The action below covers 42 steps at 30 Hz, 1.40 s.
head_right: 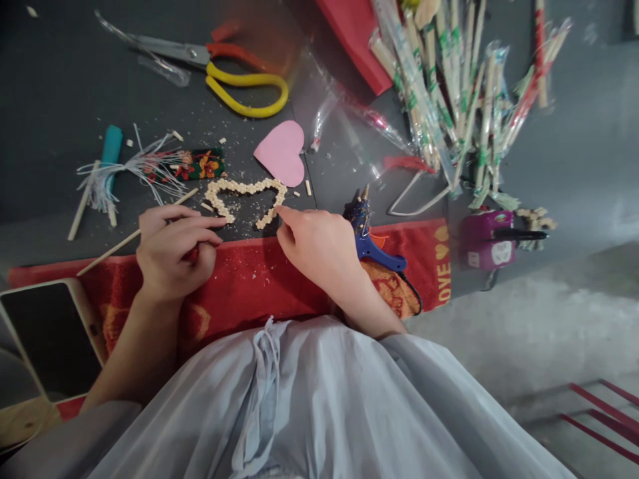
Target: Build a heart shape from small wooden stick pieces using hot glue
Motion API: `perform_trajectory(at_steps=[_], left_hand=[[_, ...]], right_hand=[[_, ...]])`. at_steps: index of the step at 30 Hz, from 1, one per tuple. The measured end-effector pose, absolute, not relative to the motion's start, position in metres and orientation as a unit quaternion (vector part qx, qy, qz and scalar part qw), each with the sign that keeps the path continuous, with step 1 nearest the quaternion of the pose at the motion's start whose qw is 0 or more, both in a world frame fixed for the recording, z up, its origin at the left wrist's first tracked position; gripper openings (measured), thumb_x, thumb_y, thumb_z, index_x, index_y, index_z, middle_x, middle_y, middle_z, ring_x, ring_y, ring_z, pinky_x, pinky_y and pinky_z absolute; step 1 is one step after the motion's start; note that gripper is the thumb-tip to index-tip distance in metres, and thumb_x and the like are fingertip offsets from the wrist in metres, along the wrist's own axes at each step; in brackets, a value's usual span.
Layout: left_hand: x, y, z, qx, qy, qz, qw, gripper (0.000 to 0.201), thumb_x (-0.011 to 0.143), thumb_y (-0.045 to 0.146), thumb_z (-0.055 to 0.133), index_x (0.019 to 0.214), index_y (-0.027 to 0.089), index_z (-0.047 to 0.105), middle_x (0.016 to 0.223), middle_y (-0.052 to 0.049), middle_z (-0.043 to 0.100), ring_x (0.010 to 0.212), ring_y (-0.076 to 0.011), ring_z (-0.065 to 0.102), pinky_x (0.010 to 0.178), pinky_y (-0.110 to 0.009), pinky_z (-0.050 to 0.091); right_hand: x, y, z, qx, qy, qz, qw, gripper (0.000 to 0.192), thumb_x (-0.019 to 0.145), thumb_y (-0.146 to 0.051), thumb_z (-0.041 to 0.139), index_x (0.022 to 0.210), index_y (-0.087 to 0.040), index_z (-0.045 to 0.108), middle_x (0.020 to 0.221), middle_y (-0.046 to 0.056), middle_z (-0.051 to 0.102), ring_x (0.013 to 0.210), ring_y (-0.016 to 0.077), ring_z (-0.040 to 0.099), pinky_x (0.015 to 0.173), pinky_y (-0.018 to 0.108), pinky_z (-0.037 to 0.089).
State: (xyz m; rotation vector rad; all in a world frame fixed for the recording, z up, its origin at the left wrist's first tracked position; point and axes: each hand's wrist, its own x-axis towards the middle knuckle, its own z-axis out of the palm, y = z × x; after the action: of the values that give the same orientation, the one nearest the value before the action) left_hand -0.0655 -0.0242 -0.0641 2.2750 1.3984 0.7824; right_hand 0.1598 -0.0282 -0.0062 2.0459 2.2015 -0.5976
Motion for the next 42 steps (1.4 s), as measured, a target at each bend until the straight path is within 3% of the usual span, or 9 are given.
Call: perform_trajectory(at_steps=[8,27,42], left_hand=[[-0.0682,-0.0245,-0.0643,0.797,0.495,0.267,0.217,0.016,0.076,0.015,0.057,0.070,0.029,0.063,0.097,0.005,0.079,0.103,-0.0267,0.065,0.097,-0.051,0.040],[-0.0676,-0.0245,-0.0686,0.814,0.450,0.314,0.189,0.020,0.076,0.008,0.056,0.073,0.027,0.060,0.100,0.006,0.079,0.096,-0.0251,0.067,0.091,-0.049,0.041],[-0.0687,-0.0245,-0.0665,0.826,0.460,0.278,0.173,0.019,0.080,0.012,0.054,0.073,0.028,0.061,0.098,0.006,0.079,0.097,-0.0253,0.068,0.092,-0.051,0.044]], right_hand=[[0.1595,-0.0277,-0.0066,0.669,0.716,-0.195,0.046,0.044,0.093,-0.023,0.044,0.124,-0.027,0.074,0.091,0.005,0.080,0.076,0.0203,0.071,0.064,0.028,0.041],[0.1603,-0.0280,-0.0065,0.668,0.716,-0.198,0.040,0.044,0.093,-0.023,0.043,0.124,-0.027,0.074,0.091,0.005,0.080,0.075,0.0191,0.070,0.063,0.028,0.040],[0.1611,-0.0301,-0.0039,0.655,0.725,-0.211,0.034,0.044,0.093,-0.023,0.044,0.124,-0.028,0.074,0.093,0.005,0.080,0.076,0.0192,0.071,0.064,0.028,0.040]])
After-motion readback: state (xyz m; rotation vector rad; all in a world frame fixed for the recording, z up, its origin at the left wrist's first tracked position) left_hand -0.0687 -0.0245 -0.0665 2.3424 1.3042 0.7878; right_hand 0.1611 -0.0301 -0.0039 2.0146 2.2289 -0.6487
